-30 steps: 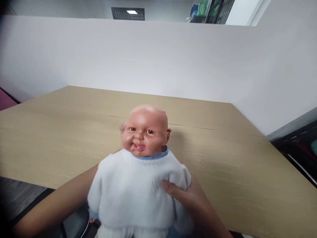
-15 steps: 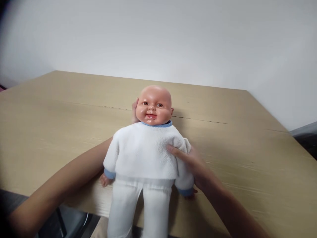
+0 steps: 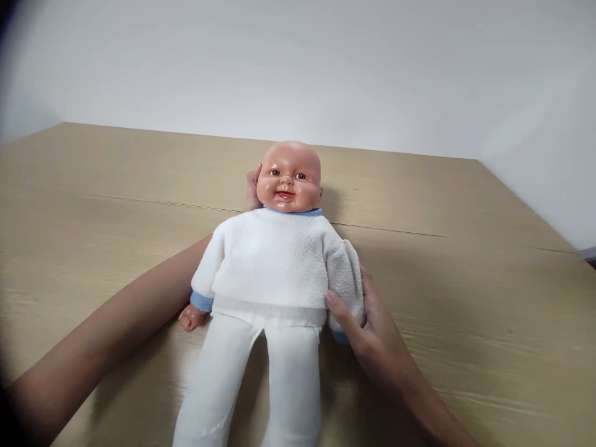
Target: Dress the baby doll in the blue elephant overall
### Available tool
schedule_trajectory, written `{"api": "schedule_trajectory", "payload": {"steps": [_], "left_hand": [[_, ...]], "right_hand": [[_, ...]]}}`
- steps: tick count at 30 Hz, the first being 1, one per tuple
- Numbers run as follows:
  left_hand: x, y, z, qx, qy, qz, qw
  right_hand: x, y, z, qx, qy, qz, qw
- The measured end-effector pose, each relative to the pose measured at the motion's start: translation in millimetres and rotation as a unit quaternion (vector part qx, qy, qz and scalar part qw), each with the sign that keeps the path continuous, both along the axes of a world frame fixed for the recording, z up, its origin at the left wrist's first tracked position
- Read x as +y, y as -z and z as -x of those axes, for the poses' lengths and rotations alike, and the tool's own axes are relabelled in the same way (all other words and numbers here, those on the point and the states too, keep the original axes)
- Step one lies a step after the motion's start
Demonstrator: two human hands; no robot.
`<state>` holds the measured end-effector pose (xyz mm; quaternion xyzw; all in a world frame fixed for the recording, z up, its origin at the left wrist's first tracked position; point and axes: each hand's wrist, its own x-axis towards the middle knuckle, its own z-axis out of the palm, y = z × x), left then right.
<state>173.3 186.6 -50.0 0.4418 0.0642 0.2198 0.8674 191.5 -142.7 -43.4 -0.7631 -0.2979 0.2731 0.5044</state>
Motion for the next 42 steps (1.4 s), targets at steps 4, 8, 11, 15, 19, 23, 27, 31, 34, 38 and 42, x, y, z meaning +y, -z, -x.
{"api": "schedule_trajectory", "payload": {"steps": [4, 8, 11, 15, 19, 23, 27, 31, 34, 38, 42], "left_hand": [[18.7, 4.8, -9.9, -0.021, 0.021, 0.015, 0.999], [43.6, 10.9, -7.6, 0.019, 0.036, 0.001, 0.999], [56.0, 13.5, -4.0, 0.039, 0.038, -0.011, 0.998], [57.4, 14.7, -3.8, 0.054, 0.065, -0.014, 0.996], [51.1, 19.6, -7.8, 0.054, 0.08, -0.023, 0.995], [48.1, 25.7, -11.2, 0.05, 0.077, -0.029, 0.995], [47.4, 25.7, -13.1, 0.043, 0.076, -0.029, 0.996], [45.3, 22.1, -12.0, 0.039, 0.079, -0.029, 0.996], [43.0, 19.7, -9.1, 0.039, 0.076, -0.035, 0.996], [39.7, 17.1, -5.7, 0.036, 0.081, -0.045, 0.995], [39.6, 15.1, -4.8, 0.036, 0.08, -0.055, 0.995]], "right_hand": [[-4.3, 9.8, 2.8, -0.082, 0.035, 0.027, 0.996], [-4.0, 17.2, 1.5, -0.187, 0.042, 0.033, 0.981], [-3.7, 20.1, -0.5, -0.224, 0.037, 0.041, 0.973], [-6.1, 24.1, -0.6, -0.239, 0.035, 0.06, 0.968], [-9.0, 27.8, 0.9, -0.234, 0.044, 0.086, 0.968], [-9.2, 29.2, 2.0, -0.232, 0.035, 0.088, 0.968], [-9.0, 29.1, 1.5, -0.225, 0.038, 0.075, 0.971], [-10.1, 29.9, 0.1, -0.243, 0.031, 0.08, 0.966], [-10.8, 30.5, 0.0, -0.242, 0.029, 0.084, 0.966], [-11.2, 30.7, 0.7, -0.234, 0.032, 0.089, 0.968], [-10.1, 32.1, 1.2, -0.225, 0.047, 0.091, 0.969]]}}
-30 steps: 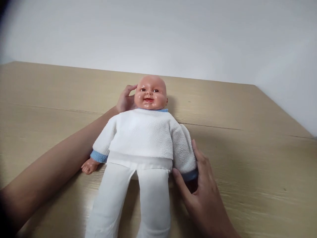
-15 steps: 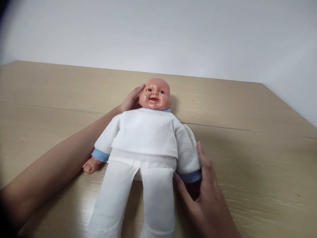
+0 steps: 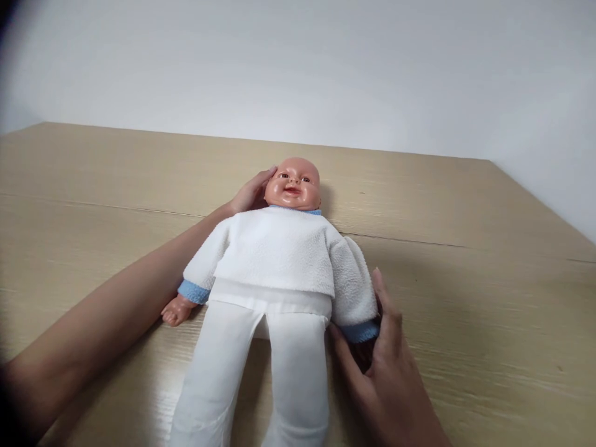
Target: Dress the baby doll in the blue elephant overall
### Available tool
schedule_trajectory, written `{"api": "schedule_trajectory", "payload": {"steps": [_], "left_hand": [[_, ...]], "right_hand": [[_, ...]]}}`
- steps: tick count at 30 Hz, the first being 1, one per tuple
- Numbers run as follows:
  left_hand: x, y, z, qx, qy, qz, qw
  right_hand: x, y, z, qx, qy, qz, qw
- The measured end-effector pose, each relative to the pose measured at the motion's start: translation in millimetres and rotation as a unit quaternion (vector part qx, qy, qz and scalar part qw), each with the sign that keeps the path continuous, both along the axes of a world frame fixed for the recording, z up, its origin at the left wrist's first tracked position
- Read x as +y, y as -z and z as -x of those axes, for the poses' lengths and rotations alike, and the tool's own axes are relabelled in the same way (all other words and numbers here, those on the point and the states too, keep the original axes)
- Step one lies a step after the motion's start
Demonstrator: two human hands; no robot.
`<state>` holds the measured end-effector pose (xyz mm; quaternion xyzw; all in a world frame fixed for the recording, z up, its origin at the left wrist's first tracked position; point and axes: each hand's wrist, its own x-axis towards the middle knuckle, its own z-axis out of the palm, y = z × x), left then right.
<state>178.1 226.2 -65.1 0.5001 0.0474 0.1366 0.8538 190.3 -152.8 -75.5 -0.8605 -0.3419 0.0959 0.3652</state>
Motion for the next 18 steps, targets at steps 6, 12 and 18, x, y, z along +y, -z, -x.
{"api": "schedule_trajectory", "payload": {"steps": [6, 12, 18], "left_hand": [[0.9, -2.6, 1.6, 0.034, 0.004, -0.067, 0.997], [7.5, -9.4, 9.2, 0.077, -0.007, -0.12, 0.99], [3.9, -32.2, 69.3, 0.154, -0.228, -0.295, 0.915]], "right_hand": [[3.3, 3.9, 1.5, -0.007, -0.012, -0.02, 1.0], [5.2, 5.3, -0.8, -0.006, -0.03, -0.051, 0.998], [-6.8, 10.8, -1.5, -0.085, -0.072, -0.08, 0.991]]}}
